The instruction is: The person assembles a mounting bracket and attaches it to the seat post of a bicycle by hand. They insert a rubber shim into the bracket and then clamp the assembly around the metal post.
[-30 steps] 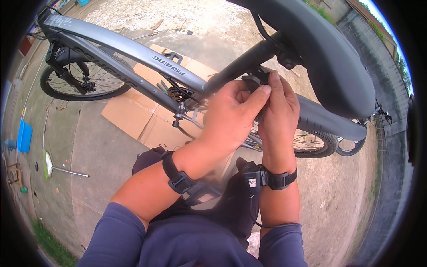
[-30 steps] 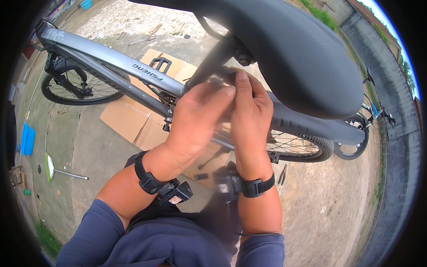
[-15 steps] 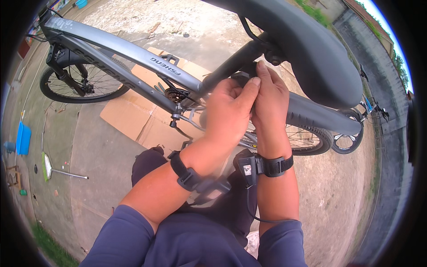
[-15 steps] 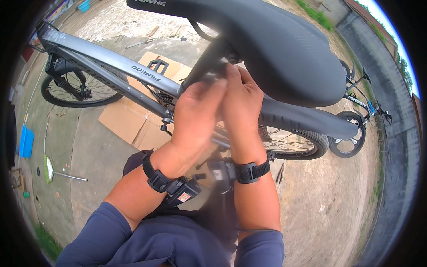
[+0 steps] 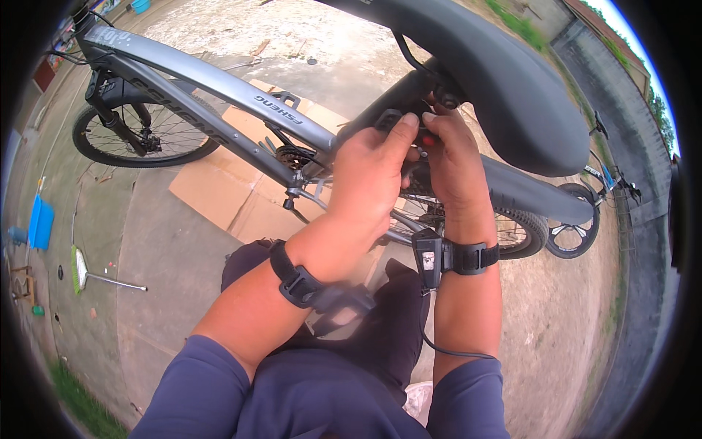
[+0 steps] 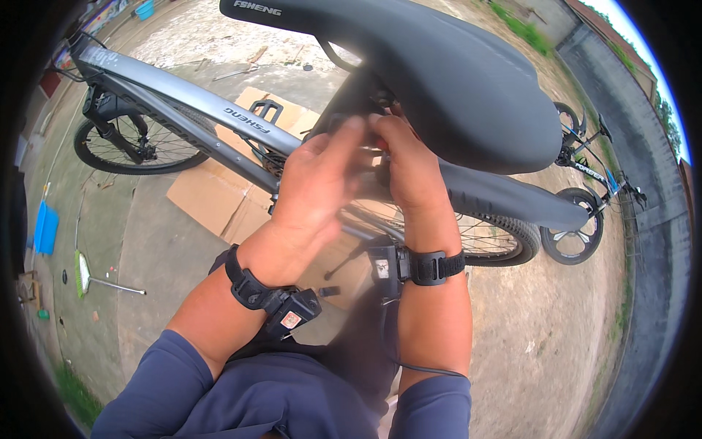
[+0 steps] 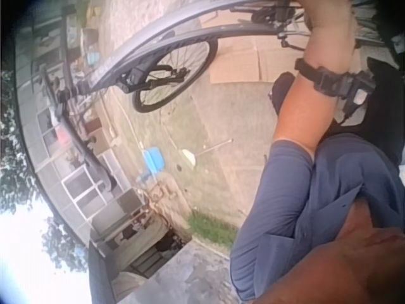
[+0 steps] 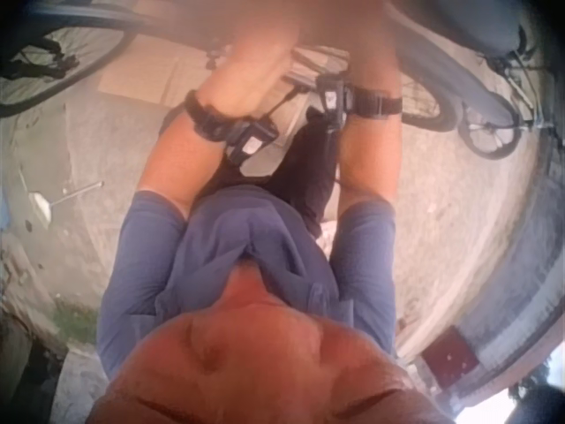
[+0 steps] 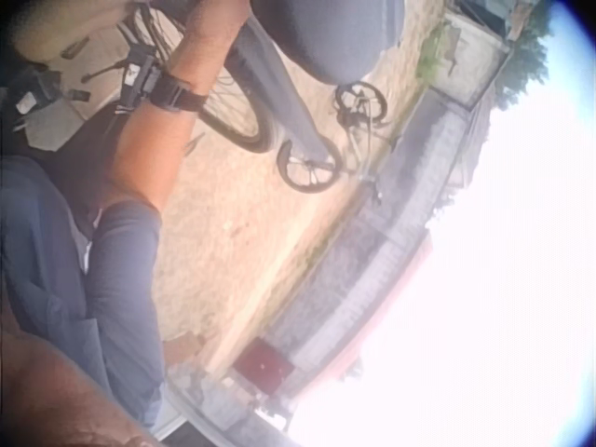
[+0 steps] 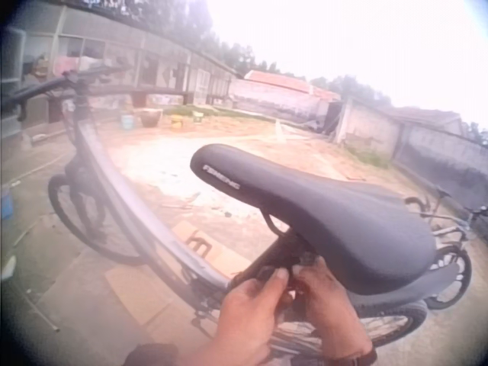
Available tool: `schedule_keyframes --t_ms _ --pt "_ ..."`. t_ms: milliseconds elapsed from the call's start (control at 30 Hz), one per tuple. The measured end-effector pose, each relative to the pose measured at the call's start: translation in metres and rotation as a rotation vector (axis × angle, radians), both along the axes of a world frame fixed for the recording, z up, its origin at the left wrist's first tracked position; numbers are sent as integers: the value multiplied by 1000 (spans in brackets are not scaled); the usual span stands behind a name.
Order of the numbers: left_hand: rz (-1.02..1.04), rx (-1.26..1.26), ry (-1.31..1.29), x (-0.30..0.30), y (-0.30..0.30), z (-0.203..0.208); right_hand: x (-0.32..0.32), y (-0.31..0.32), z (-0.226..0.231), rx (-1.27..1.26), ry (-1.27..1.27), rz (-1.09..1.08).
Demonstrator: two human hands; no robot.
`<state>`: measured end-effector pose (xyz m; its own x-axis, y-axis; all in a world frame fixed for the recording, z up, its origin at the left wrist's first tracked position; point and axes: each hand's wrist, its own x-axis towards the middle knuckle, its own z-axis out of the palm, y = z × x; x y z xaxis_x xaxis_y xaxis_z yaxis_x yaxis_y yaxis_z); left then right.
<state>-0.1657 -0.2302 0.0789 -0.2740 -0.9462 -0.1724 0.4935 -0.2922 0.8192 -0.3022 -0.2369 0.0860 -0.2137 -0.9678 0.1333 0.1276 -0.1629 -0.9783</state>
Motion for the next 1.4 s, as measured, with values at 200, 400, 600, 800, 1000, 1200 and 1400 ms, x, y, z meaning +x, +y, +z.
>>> schedule_keyframes --t_ms 200,400,600,800,1000,1200,1400 --pt "-142 -234 -327 47 -28 -21 -4 -4 3 -143 435 110" --pt "-95 -491 -640 62 -45 -22 12 -8 -4 -119 435 -50" --pt "-156 -554 -696 63 -46 -23 15 -6 -4 -85 332 -33" --pt "-150 -577 -769 65 -46 -24 34 -15 11 22 346 21" --pt "-90 -497 -589 69 -45 -41 30 -20 -5 -190 398 -56" --pt "94 -15 -165 92 -52 -12 29 -11 4 -72 457 -19" --pt "119 19 87 90 -64 9 33 -11 -1 -91 340 49"
